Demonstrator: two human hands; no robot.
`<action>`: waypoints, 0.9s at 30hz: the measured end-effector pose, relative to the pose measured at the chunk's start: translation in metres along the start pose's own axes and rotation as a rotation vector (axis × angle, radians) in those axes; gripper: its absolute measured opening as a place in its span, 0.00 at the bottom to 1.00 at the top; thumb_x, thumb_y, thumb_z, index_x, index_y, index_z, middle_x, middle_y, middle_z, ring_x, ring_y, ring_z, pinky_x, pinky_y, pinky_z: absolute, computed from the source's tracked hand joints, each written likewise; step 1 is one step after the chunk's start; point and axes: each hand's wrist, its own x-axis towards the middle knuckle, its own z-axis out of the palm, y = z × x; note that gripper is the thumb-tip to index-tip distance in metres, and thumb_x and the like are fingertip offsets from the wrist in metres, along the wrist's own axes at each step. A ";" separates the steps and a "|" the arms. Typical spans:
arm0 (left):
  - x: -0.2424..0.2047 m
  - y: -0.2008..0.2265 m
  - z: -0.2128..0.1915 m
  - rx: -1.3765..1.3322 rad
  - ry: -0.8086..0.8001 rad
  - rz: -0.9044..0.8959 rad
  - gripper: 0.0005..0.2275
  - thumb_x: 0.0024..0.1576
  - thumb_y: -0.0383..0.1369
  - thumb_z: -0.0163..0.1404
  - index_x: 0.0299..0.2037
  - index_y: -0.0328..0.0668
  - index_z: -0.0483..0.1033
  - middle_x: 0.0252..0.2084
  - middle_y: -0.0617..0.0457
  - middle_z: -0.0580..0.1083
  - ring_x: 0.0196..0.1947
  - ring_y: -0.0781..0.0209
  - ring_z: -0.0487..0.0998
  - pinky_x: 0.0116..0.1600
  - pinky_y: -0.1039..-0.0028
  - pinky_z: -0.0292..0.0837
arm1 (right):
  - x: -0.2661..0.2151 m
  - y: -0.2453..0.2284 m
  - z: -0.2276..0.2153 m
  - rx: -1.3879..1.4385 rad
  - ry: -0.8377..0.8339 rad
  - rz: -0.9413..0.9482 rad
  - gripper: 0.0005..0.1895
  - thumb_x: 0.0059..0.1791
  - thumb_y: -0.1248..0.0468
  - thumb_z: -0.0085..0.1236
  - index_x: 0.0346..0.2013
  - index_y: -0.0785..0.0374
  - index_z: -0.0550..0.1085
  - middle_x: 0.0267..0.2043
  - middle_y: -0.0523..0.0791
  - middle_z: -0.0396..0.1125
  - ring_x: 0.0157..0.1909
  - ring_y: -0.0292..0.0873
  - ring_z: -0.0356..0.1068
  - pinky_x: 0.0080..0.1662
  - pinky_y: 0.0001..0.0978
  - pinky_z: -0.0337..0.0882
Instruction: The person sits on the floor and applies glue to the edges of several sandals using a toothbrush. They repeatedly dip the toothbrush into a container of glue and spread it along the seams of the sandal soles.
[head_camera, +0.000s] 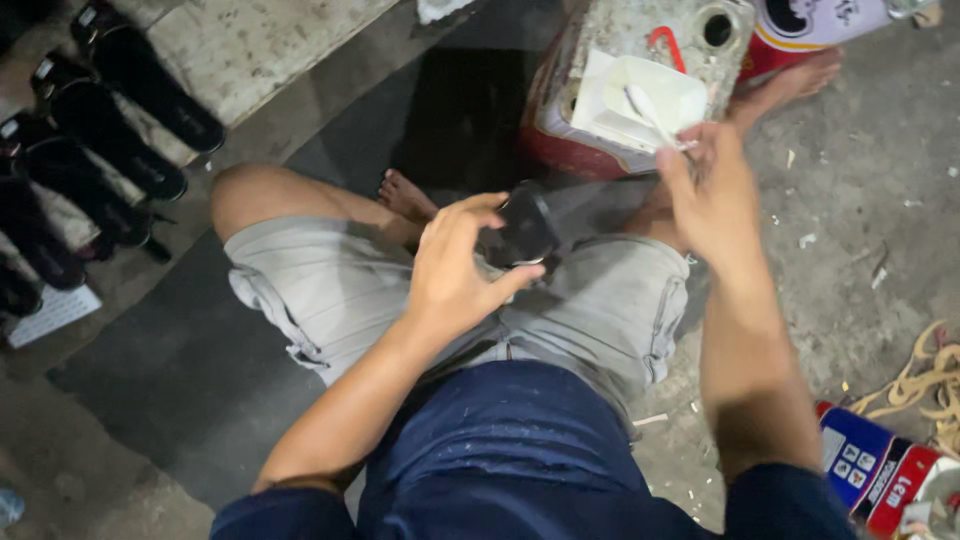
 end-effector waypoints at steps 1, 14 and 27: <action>-0.002 0.000 0.000 -0.045 -0.008 -0.034 0.28 0.45 0.40 0.71 0.47 0.36 0.67 0.60 0.44 0.72 0.59 0.43 0.73 0.63 0.58 0.67 | 0.009 0.007 -0.003 -0.197 -0.007 0.011 0.11 0.57 0.65 0.60 0.53 0.64 0.71 0.43 0.49 0.71 0.45 0.48 0.71 0.46 0.39 0.69; -0.009 -0.024 -0.001 -0.026 0.041 0.133 0.25 0.46 0.31 0.70 0.49 0.38 0.68 0.62 0.42 0.69 0.64 0.37 0.70 0.68 0.54 0.65 | 0.061 0.028 -0.012 -0.988 -0.132 -0.155 0.08 0.51 0.57 0.58 0.43 0.53 0.79 0.39 0.51 0.73 0.36 0.57 0.74 0.36 0.51 0.70; 0.005 -0.042 -0.002 -0.107 0.083 0.614 0.27 0.55 0.22 0.67 0.57 0.63 0.66 0.63 0.43 0.68 0.65 0.37 0.70 0.72 0.39 0.64 | -0.098 -0.031 -0.005 0.405 -0.262 0.468 0.09 0.50 0.68 0.62 0.44 0.66 0.79 0.33 0.42 0.74 0.28 0.29 0.66 0.31 0.22 0.64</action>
